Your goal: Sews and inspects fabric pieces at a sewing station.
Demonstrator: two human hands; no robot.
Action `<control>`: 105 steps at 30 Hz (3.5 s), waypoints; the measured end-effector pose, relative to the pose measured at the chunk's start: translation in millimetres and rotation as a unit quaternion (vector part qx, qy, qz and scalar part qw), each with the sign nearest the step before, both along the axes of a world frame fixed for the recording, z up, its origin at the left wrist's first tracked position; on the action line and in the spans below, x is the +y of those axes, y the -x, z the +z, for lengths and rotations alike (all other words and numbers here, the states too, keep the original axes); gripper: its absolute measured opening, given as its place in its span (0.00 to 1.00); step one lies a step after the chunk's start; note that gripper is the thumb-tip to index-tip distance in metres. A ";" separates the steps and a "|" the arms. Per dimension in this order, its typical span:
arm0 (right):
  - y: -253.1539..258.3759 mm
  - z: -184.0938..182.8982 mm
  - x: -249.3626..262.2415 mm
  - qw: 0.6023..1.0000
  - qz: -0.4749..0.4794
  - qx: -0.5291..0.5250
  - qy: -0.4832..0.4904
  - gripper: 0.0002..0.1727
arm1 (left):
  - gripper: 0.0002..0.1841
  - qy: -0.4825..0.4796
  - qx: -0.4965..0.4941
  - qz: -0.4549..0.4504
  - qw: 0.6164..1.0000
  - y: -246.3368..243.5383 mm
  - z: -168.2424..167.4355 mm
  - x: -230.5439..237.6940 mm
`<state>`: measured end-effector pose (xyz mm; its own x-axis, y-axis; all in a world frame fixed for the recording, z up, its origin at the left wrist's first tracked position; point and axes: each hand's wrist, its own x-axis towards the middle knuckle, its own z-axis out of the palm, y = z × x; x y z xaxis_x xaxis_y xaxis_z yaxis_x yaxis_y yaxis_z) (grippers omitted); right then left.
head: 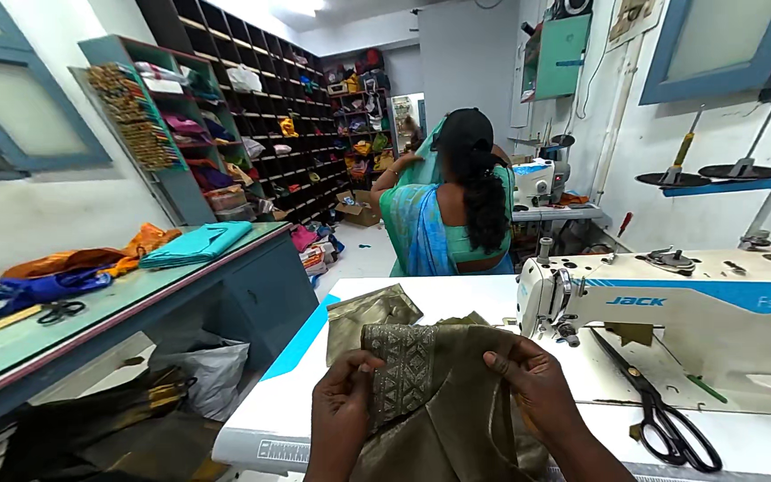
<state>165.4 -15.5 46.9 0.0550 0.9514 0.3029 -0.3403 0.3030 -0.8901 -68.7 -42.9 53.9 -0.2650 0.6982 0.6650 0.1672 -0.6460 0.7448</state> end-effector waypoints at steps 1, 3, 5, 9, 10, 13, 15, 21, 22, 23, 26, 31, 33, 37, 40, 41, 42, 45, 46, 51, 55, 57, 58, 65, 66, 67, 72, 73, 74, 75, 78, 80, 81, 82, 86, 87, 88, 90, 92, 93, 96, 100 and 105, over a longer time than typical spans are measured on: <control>-1.4 2.0 -2.1 1.000 0.008 -0.006 -0.007 0.12 | 0.11 -0.011 0.023 0.006 1.000 1.2 0.6 -2.0; -3.5 5.5 -5.4 1.000 0.018 -0.014 -0.020 0.13 | 0.14 -0.012 0.051 0.012 0.999 2.2 4.3 -6.0; -5.1 8.4 -7.4 0.999 0.024 -0.016 -0.028 0.13 | 0.16 -0.003 0.069 0.018 0.997 3.2 7.7 -6.7; -6.1 8.2 -7.0 0.999 0.033 -0.011 -0.020 0.12 | 0.17 0.038 0.031 0.018 0.999 1.5 7.8 -3.6; -5.9 7.5 -6.2 0.999 0.034 -0.008 -0.014 0.12 | 0.17 0.044 0.020 0.013 0.999 1.0 7.7 -3.6; -6.2 6.3 -5.6 0.999 0.035 -0.006 -0.002 0.13 | 0.15 0.059 -0.025 -0.028 0.998 0.7 9.6 -5.7; -6.7 6.1 -6.3 0.999 0.032 -0.012 -0.008 0.12 | 0.12 0.054 -0.032 -0.040 0.997 1.1 10.8 -7.3; -9.7 6.2 -6.8 0.999 0.035 -0.025 -0.026 0.13 | 0.10 0.008 0.008 -0.017 1.000 4.4 7.1 -6.4; -9.9 5.8 -6.6 0.999 0.041 -0.027 -0.022 0.13 | 0.11 0.019 0.005 -0.012 1.000 3.9 7.6 -6.1; -9.9 5.4 -6.0 0.998 0.045 -0.031 -0.016 0.13 | 0.12 0.033 -0.001 -0.004 0.999 2.5 8.3 -5.4; -9.8 2.2 -2.5 0.997 0.065 -0.029 0.010 0.15 | 0.12 0.077 -0.029 0.008 0.997 -1.3 8.2 -2.3; -16.0 -3.2 5.9 0.993 0.108 -0.039 0.035 0.27 | 0.19 0.113 -0.035 -0.051 0.992 1.0 4.4 1.8; -19.5 -4.7 9.0 0.991 0.120 -0.048 0.035 0.30 | 0.22 0.114 -0.005 -0.073 0.991 4.2 2.8 3.0; -24.1 -7.0 11.6 0.988 0.142 -0.063 0.025 0.37 | 0.22 0.101 0.024 -0.075 0.992 7.3 -1.0 7.4; -24.2 -9.6 10.8 0.986 0.155 -0.061 0.014 0.36 | 0.21 0.081 0.029 -0.077 0.993 10.0 -4.4 10.0; -23.9 -10.9 10.2 0.988 0.148 -0.054 0.007 0.30 | 0.20 0.077 0.032 -0.077 0.994 9.8 -5.1 10.3; -23.1 -12.6 9.8 0.990 0.130 -0.045 0.002 0.22 | 0.19 0.074 0.038 -0.078 0.994 9.5 -6.3 10.4; -17.6 -14.0 10.7 0.999 0.038 -0.009 0.016 0.10 | 0.14 0.084 0.052 -0.072 0.992 6.7 -11.0 11.2; -16.5 -13.1 10.7 1.000 0.019 0.004 0.022 0.11 | 0.15 0.091 0.046 -0.074 0.992 6.0 -12.7 12.3; -12.1 -14.2 7.3 0.998 -0.019 0.051 0.024 0.09 | 0.16 0.135 -0.020 -0.077 0.988 1.6 -17.2 17.1; -12.7 -17.8 8.8 0.998 -0.052 0.047 0.003 0.07 | 0.17 0.143 -0.034 -0.098 0.984 -1.1 -20.2 18.6; -16.3 -22.6 12.1 0.996 -0.074 0.018 -0.035 0.07 | 0.16 0.137 -0.034 -0.104 0.985 -1.2 -21.4 19.1; -17.7 -23.4 12.9 0.995 -0.087 0.002 -0.053 0.06 | 0.16 0.135 -0.032 -0.105 0.985 -1.3 -21.8 19.2; -22.0 -17.1 11.3 0.989 -0.126 -0.015 -0.072 0.05 | 0.16 0.115 -0.022 -0.111 0.987 -3.2 -21.8 18.4; -22.2 -17.2 12.0 0.990 -0.127 -0.008 -0.056 0.05 | 0.17 0.113 -0.017 -0.111 0.987 -3.4 -22.1 18.8; -21.8 -17.4 12.8 0.991 -0.127 -0.001 -0.038 0.04 | 0.18 0.112 -0.011 -0.109 0.988 -3.7 -22.5 19.0; -22.8 -17.5 14.1 0.995 -0.097 -0.008 0.015 0.10 | 0.19 0.134 0.032 -0.104 0.985 -3.2 -20.4 15.4; -24.9 -18.2 13.8 0.995 -0.088 -0.034 0.010 0.08 | 0.19 0.140 0.039 -0.110 0.983 -2.9 -19.9 14.4; -26.8 -19.1 13.6 0.994 -0.086 -0.061 0.002 0.07 | 0.20 0.147 0.045 -0.116 0.981 -3.0 -19.3 13.5; -28.3 -19.1 13.0 0.992 -0.087 -0.086 -0.004 0.07 | 0.22 0.154 0.053 -0.123 0.979 -3.2 -18.3 12.4; -33.1 -16.4 11.6 0.992 -0.059 -0.114 0.001 0.13 | 0.30 0.166 0.083 -0.147 0.972 -1.9 -17.4 10.6; -35.1 -13.5 10.6 0.997 -0.017 -0.080 0.001 0.17 | 0.32 0.160 0.103 -0.139 0.972 -1.7 -14.7 9.0; -36.1 -12.0 8.7 0.998 0.005 -0.069 -0.001 0.17 | 0.32 0.153 0.117 -0.130 0.973 -1.0 -12.9 8.0; -37.3 -11.1 6.5 0.997 0.028 -0.067 -0.005 0.19 | 0.32 0.146 0.130 -0.120 0.973 -0.2 -10.8 6.8; -34.8 -12.3 3.9 0.992 0.101 -0.077 0.012 0.39 | 0.31 0.132 0.162 -0.101 0.973 4.3 -2.8 5.8; -33.9 -15.2 5.6 0.989 0.111 -0.089 0.033 0.41 | 0.31 0.139 0.167 -0.100 0.971 5.6 -3.6 8.0; -32.8 -20.3 8.9 0.987 0.111 -0.106 0.053 0.42 | 0.32 0.151 0.173 -0.100 0.968 6.9 -7.1 12.4; -31.5 -39.5 20.0 0.982 0.103 -0.133 0.090 0.43 | 0.32 0.185 0.180 -0.115 0.959 10.0 -23.5 27.2; -30.4 -64.3 31.8 0.975 0.093 -0.159 0.122 0.42 | 0.32 0.232 0.181 -0.130 0.947 12.3 -48.6 44.9; -30.0 -75.3 36.9 0.971 0.087 -0.176 0.139 0.42 | 0.32 0.256 0.184 -0.132 0.940 12.4 -61.2 52.6; -30.4 -89.5 42.7 0.954 0.070 -0.229 0.182 0.40 | 0.32 0.302 0.189 -0.135 0.925 9.3 -84.6 64.7; -39.1 -78.8 51.3 0.951 0.043 -0.262 0.158 0.29 | 0.32 0.299 0.191 -0.139 0.925 4.3 -84.5 68.4; -33.3 -56.4 80.3 0.906 0.055 -0.397 0.138 0.26 | 0.31 0.278 0.195 -0.156 0.928 -3.0 -77.3 69.5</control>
<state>198.7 64.8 -9.6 -0.1753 0.9835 -0.0441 0.4248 0.0352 -0.9046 -65.7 26.6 -23.4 0.1918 0.9645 0.1816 0.3642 -0.2418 0.8994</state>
